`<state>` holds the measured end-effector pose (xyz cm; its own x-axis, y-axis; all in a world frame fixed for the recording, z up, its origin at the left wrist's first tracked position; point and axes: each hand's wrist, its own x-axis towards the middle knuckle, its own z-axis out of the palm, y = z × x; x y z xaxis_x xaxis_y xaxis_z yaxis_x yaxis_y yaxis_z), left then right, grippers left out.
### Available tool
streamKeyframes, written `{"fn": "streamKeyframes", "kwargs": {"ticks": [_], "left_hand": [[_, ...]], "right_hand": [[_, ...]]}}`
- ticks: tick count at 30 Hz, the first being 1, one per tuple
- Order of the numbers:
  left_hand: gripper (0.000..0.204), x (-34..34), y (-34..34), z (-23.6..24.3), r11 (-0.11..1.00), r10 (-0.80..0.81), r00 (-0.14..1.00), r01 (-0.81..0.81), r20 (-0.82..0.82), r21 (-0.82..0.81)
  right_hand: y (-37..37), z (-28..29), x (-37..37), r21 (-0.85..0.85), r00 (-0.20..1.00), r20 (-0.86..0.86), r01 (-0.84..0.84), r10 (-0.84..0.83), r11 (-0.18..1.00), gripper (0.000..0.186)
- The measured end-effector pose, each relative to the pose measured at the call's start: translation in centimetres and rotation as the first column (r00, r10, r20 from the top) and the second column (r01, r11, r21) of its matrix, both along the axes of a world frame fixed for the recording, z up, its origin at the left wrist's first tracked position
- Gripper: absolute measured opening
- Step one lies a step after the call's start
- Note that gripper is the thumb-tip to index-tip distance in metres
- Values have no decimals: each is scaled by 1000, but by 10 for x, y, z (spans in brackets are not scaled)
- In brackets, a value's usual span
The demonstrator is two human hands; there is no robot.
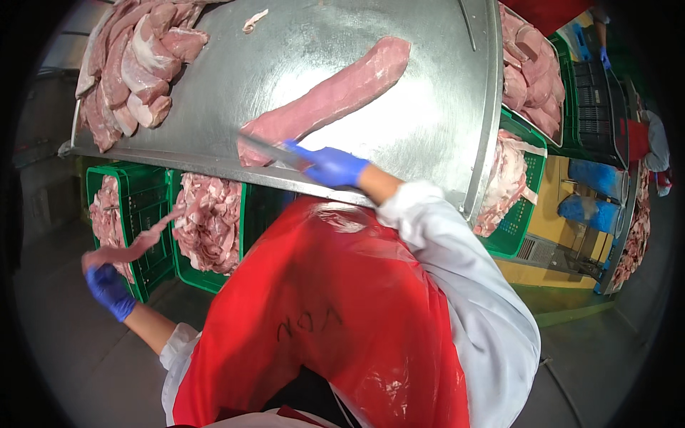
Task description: The person trims fat from pork belly slabs using a knife on a stainless steel table. They repeatedly cut away fat layers and place the trimmed meat into green crates while coworkers work nearby.
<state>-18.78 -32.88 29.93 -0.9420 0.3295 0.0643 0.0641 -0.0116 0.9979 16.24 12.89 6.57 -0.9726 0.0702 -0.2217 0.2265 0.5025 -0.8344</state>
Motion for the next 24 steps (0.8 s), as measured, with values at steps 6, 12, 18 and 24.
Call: {"fn": "streamKeyframes", "kwargs": {"ticks": [6, 12, 18, 24], "left_hand": [[86, 25, 147, -182, 465, -633, 774, 379, -2, -800], [98, 110, 372, -239, 228, -898, 437, 373, -47, -899], [62, 149, 424, -255, 197, -856, 514, 237, -49, -951], [70, 115, 442, -259, 193, -791, 612, 258, 6, -947]], "right_hand": [[74, -3, 93, -275, 708, 121, 697, -695, 662, 77], [97, -21, -12, -11, 731, -120, 676, -672, 737, 68], [40, -39, -7, 317, 723, 127, 619, -679, 718, 61], [-27, 9, 29, 395, 730, 313, 482, -608, 782, 95]]}}
